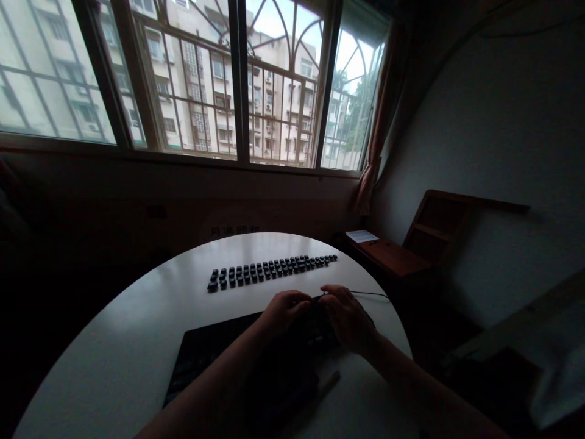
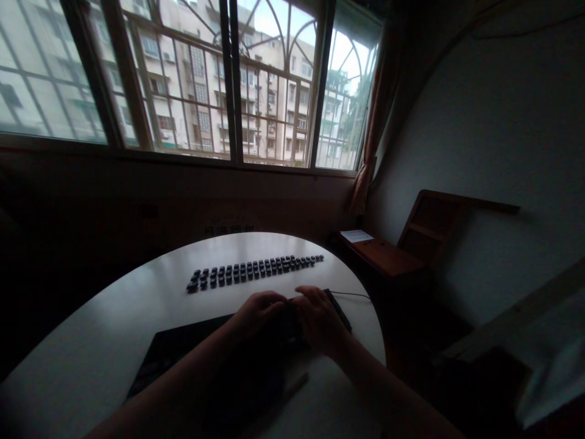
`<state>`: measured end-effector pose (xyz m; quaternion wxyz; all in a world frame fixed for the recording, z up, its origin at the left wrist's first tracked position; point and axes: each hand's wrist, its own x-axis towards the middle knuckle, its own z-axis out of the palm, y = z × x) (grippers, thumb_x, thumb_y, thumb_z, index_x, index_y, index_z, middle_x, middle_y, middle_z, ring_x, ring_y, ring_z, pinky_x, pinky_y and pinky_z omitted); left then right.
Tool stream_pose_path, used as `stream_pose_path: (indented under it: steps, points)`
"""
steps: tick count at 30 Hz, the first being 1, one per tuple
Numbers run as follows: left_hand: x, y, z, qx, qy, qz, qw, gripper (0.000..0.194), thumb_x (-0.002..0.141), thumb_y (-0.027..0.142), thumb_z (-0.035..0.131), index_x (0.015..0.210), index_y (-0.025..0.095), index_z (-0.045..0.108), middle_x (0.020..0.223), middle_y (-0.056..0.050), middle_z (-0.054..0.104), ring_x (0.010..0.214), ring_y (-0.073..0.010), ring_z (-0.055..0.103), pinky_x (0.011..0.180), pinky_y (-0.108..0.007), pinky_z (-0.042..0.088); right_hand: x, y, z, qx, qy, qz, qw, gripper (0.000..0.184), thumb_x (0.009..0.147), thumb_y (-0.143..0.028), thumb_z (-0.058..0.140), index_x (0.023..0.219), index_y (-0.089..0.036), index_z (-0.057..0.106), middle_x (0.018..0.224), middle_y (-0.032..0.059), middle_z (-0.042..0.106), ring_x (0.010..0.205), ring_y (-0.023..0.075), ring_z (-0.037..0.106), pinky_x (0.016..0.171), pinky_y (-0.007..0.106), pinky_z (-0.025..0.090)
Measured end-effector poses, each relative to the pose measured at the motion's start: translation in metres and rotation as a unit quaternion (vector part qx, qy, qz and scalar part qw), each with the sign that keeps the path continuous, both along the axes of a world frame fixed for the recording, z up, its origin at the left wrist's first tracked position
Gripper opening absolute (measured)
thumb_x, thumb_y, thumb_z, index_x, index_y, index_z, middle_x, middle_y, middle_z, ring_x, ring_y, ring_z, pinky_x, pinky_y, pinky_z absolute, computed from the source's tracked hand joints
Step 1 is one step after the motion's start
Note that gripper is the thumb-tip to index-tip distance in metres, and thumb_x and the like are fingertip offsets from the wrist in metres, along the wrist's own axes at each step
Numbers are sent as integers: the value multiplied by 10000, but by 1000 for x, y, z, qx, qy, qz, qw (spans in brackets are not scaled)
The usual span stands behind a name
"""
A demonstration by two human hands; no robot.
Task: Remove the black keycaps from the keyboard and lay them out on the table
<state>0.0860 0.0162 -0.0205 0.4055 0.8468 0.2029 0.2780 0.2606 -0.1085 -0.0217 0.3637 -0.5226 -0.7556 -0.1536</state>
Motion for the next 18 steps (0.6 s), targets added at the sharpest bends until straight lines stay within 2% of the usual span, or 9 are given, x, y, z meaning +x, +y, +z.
stream_pose_path:
  steps: [3, 6, 10, 15, 18]
  points:
    - [-1, -1, 1, 0, 4, -18, 1000, 284, 846, 363, 600, 958, 153, 756, 951, -79, 759, 868, -227, 684, 813, -309, 501, -1, 5, -3, -51, -21, 26, 998, 277, 977, -117, 395, 1144, -219, 591, 947, 61, 633, 822, 178, 608, 737, 290, 503]
    - [-2, -1, 2, -5, 5, -31, 1000, 298, 850, 374, 598, 952, 147, 763, 937, -80, 764, 848, -229, 689, 796, -306, 505, 1, 9, -4, -60, -38, -14, 997, 217, 968, -201, 506, 1152, -243, 614, 914, 37, 632, 740, 156, 614, 649, 247, 467]
    - [-2, 0, 0, -24, 1, -35, 999, 335, 850, 398, 593, 960, 131, 763, 926, -86, 767, 844, -237, 695, 768, -300, 510, 5, 15, 0, -61, -48, -17, 997, 170, 912, -225, 620, 1076, -254, 655, 901, 14, 636, 712, 135, 629, 623, 216, 446]
    - [-1, 2, -1, -34, 3, -42, 999, 392, 855, 459, 574, 961, 131, 760, 932, -80, 767, 863, -245, 690, 780, -305, 506, 7, 20, 12, -78, -64, 28, 995, 103, 928, -232, 598, 1010, -227, 661, 906, 12, 645, 712, 118, 636, 624, 202, 449]
    - [-1, 2, -1, -47, -3, -30, 998, 452, 883, 502, 524, 1037, 134, 738, 997, -83, 756, 934, -255, 676, 840, -330, 497, 21, 27, 23, -77, -57, 51, 994, 105, 922, -234, 607, 1010, -225, 663, 939, 19, 655, 781, 132, 651, 681, 217, 472]
